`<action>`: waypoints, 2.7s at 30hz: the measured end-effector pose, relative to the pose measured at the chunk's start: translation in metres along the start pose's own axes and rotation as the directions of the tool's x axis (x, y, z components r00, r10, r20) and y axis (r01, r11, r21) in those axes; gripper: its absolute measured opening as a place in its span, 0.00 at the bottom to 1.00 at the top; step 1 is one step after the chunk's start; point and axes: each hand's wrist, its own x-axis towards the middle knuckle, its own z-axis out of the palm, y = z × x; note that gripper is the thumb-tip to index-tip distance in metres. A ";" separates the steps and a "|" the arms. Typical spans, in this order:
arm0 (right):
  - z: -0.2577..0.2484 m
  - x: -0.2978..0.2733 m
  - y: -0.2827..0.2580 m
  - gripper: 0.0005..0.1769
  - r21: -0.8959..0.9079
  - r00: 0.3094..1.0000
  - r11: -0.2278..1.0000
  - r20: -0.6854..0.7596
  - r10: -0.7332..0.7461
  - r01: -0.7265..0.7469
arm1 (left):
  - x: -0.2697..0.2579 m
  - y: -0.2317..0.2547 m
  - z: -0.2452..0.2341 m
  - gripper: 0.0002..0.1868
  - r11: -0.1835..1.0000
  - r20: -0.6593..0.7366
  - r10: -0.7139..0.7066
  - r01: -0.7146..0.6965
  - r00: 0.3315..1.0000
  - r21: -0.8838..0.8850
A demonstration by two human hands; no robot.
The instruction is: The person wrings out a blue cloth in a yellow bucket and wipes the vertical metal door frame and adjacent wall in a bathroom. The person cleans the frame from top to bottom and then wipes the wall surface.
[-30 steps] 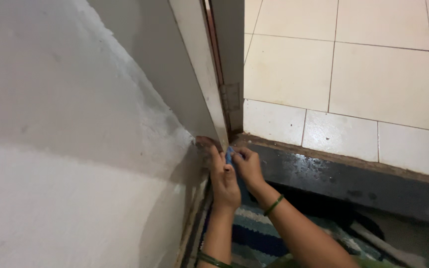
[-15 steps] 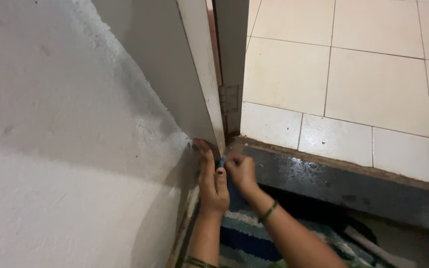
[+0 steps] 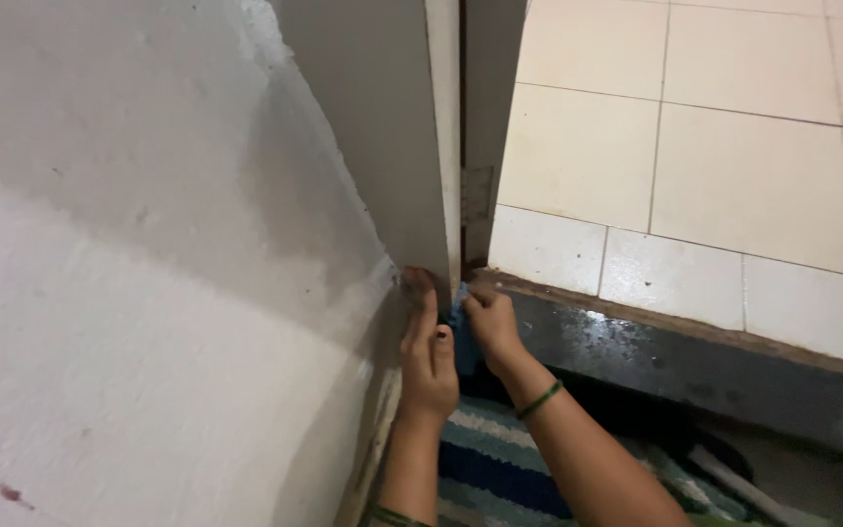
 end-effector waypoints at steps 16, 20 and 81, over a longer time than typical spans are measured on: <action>-0.007 0.014 -0.005 0.13 0.140 0.999 0.990 0.033 0.007 -0.012 | 0.010 -0.023 0.020 0.38 0.997 -0.073 0.060 -0.057 0.996 0.042; -0.009 0.016 0.009 0.12 0.230 1.000 0.973 0.027 -0.003 -0.003 | 0.009 -0.031 0.020 0.36 0.997 -0.081 0.067 -0.064 0.994 0.039; -0.008 -0.037 -0.112 0.15 -0.464 0.043 -0.545 0.787 -0.615 0.698 | -0.034 0.027 -0.004 0.41 0.967 -0.428 -0.201 0.108 0.881 -0.232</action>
